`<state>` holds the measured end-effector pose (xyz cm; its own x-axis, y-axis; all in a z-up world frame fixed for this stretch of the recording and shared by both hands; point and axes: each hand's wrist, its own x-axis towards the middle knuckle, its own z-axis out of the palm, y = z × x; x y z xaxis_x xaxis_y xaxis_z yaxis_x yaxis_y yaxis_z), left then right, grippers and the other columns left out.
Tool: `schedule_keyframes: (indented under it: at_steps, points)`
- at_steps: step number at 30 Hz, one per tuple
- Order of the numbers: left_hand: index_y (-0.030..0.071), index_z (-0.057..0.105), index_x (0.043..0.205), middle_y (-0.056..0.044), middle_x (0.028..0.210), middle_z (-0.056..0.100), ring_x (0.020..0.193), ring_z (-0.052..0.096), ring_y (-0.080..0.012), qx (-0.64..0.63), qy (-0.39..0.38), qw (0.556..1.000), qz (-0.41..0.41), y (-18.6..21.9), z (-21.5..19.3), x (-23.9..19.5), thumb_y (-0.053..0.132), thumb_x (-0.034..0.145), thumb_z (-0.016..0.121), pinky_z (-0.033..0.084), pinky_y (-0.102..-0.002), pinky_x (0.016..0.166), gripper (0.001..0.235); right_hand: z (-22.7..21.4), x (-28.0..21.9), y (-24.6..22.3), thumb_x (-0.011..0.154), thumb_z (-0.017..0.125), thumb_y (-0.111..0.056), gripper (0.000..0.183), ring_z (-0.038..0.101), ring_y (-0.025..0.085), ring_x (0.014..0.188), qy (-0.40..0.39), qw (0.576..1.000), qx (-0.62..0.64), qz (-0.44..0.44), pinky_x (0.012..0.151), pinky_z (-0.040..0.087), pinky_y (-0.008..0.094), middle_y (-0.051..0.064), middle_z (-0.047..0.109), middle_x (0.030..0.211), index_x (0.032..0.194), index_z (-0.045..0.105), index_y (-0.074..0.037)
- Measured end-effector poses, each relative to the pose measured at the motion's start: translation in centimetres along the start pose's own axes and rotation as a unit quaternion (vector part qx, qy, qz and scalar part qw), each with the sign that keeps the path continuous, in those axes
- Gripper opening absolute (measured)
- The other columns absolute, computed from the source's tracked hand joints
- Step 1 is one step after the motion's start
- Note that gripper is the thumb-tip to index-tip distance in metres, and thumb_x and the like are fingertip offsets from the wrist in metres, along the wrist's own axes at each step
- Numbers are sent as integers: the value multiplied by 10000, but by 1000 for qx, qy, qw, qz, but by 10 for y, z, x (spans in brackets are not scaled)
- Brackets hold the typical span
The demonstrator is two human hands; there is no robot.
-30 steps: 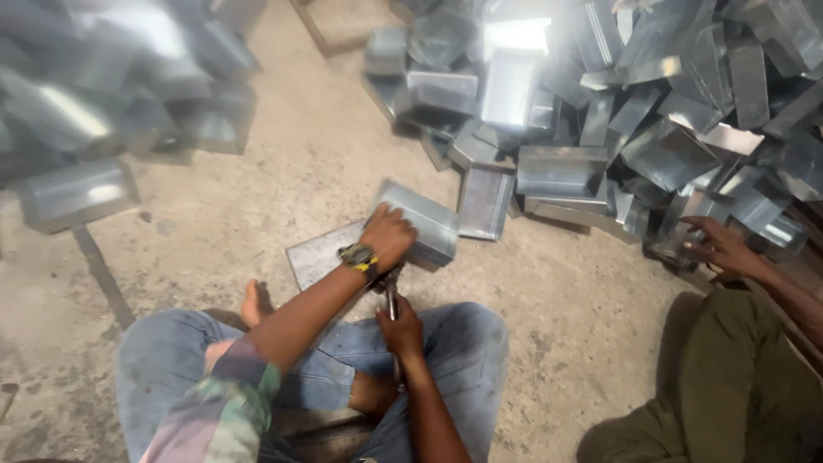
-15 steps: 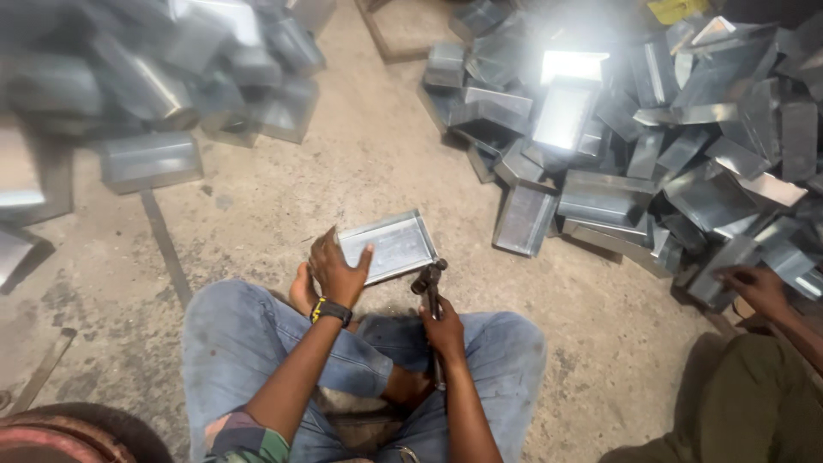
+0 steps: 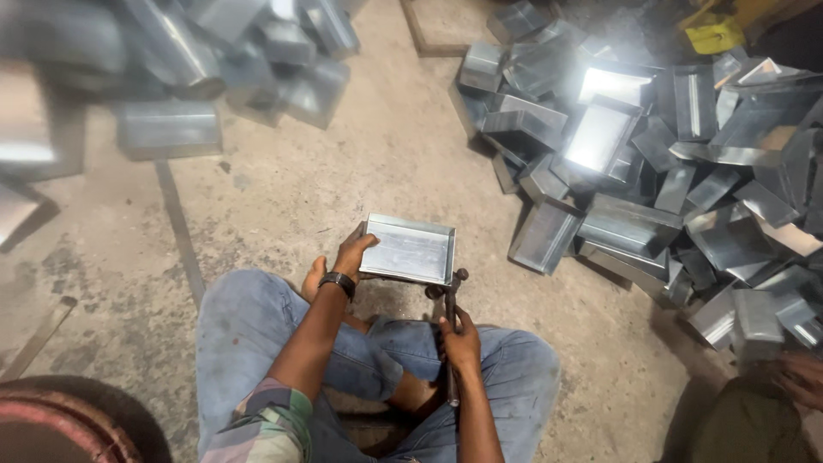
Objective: The person uses a hammer to fold the edges of rectangular metal pieces to create small trays while sitting on the workshop floor.
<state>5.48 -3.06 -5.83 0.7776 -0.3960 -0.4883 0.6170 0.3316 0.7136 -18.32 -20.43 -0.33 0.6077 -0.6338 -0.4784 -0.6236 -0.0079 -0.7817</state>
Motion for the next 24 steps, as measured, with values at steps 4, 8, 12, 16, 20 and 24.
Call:
schedule_keyframes:
  at_steps: [4,8,12,16,20,24]
  points:
    - [175,366,1547,-151,1490,473,1322,477,-360,202,129,970,-31,32,18,-27,361,778,691,407,-575,1056,856,-2,8,3,938,681,-177,508,534,137,493,-5,1000,27,-5,400,430,327,68,627,706,1436,581,-163]
    - [15,360,1576,-244,1614,353,1533,291,-413,549,152,754,329,39,43,-45,503,918,638,212,-567,1252,866,2,5,6,957,650,-143,518,590,144,583,38,997,-20,-58,503,471,325,60,650,754,1460,526,-152]
    - [-76,311,1524,-280,1660,234,1552,129,-442,674,21,619,402,25,77,-52,549,958,514,57,-610,1226,867,2,-25,-9,966,660,-132,528,642,141,668,142,971,-98,-168,630,510,304,44,666,773,1470,502,-115]
    - [-38,285,1573,-209,1689,168,1572,74,-397,744,41,580,330,39,96,-33,495,874,488,5,-627,1237,903,-10,-69,-51,972,614,-101,543,568,129,611,160,963,-24,-213,549,478,297,49,628,723,1504,508,-132]
    - [-16,239,1583,-175,1702,94,1570,3,-372,759,56,581,290,51,104,-13,449,833,512,-18,-671,1209,924,-22,-108,-90,991,587,-40,537,511,92,590,138,915,190,-327,501,428,233,39,601,775,1513,478,-106]
    - [-10,213,1598,-157,1713,70,1578,-17,-360,771,64,568,280,51,104,-10,426,800,533,-27,-685,1199,964,-29,-116,-101,1050,594,-17,491,540,56,674,157,822,206,-507,581,458,183,30,631,901,1513,463,-116]
